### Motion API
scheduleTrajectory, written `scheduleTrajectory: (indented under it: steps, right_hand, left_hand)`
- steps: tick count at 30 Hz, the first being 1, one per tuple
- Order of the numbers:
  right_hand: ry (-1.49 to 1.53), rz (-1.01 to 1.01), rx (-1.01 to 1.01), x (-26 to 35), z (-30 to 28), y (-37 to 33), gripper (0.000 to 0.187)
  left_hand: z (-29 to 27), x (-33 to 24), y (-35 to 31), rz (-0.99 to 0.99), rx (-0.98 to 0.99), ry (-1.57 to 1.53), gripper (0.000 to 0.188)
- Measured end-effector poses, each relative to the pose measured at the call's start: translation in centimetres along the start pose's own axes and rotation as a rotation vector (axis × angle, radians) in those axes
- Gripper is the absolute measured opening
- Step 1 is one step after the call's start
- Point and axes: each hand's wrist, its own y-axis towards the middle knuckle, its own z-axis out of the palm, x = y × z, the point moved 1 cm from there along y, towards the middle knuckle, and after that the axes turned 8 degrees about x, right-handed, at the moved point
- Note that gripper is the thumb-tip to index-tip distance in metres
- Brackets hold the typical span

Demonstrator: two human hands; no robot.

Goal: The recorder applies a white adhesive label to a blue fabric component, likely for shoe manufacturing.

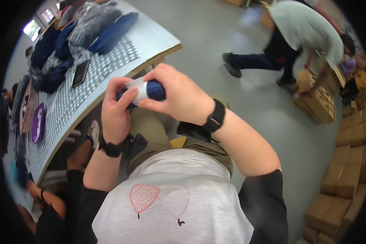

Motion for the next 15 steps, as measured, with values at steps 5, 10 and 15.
scheduleTrajectory:
  steps: [5, 10, 15]
  right_hand:
    - [-0.015, -0.037, 0.006, 0.0, 0.2, 0.3, 0.039]
    - [-0.019, -0.034, 0.028, 0.4, 0.2, 0.6, 0.039]
    - [-0.066, -0.082, 0.048, 0.8, 0.0, 0.5, 0.037]
  left_hand:
    - [0.1, -0.6, 0.1, 0.004, 0.017, -0.059, 0.020]
    - [-0.7, -0.7, 0.1, -0.023, 0.077, -0.054, 0.019]
    - [-1.5, -1.5, 0.3, -0.104, 0.169, -0.042, 0.017]
